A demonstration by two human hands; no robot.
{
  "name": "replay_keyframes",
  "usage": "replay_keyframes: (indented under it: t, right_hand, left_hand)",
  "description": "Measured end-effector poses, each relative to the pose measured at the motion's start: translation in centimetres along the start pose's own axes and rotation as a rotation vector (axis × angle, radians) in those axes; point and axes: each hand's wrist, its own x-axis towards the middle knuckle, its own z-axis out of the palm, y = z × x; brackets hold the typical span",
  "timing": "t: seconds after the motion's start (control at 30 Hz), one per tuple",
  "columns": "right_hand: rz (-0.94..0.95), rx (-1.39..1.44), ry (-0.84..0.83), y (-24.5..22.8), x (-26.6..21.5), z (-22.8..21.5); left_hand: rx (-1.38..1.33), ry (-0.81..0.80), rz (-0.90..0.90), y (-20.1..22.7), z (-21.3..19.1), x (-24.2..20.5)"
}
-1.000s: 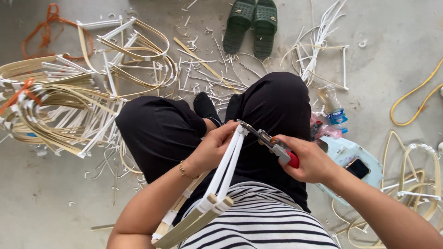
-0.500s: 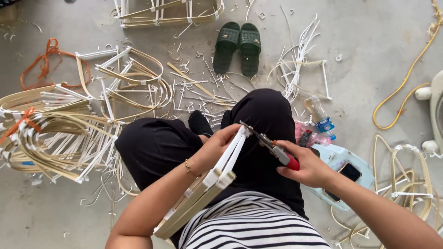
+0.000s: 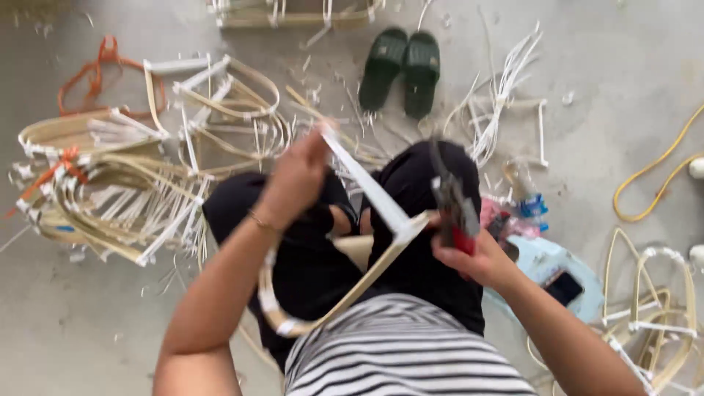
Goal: Manufacturing furniture frames by tying wicker components together with plastic ties and trimming excess with pliers.
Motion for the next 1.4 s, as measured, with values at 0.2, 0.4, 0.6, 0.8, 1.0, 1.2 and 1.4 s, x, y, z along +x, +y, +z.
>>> replay_keyframes:
  t: [0.2, 0.4, 0.6, 0.8, 1.0, 1.2, 1.4]
  right_hand:
    - [-0.071, 0.276, 0.182, -2.3, 6.4, 4.7]
    - [0.183, 0.359, -0.012, -1.8, 7.3, 5.9]
    - [-0.062, 0.128, -0.048, -4.5, 5.1, 3.8]
    - [0.07, 0.0, -0.044, -7.1, 0.6, 0.0]
    - [0.215, -0.23, -0.045, -7.0, -1.6, -0.1]
    - [0.022, -0.393, -0.107, -8.1, -1.1, 1.5]
    - [0.044, -0.086, 0.072, -5.4, -2.1, 1.5]
  left_hand:
    - [0.592, 0.192, 0.002, 11.9, -7.2, -5.8]
    - [-0.119, -0.292, -0.053, 8.5, -5.3, -8.3]
    - [-1.005, -0.579, -0.454, 0.3, 5.3, -7.8]
    - [-0.251, -0.324, -0.226, 4.5, 3.8, -5.9]
    - [-0.015, -0.261, -0.134, 7.4, 2.7, -4.7]
    - [-0.007, -0.281, -0.032, 9.0, 3.2, -5.1]
    - [-0.044, -0.248, -0.066, 7.5, 3.8, -5.9]
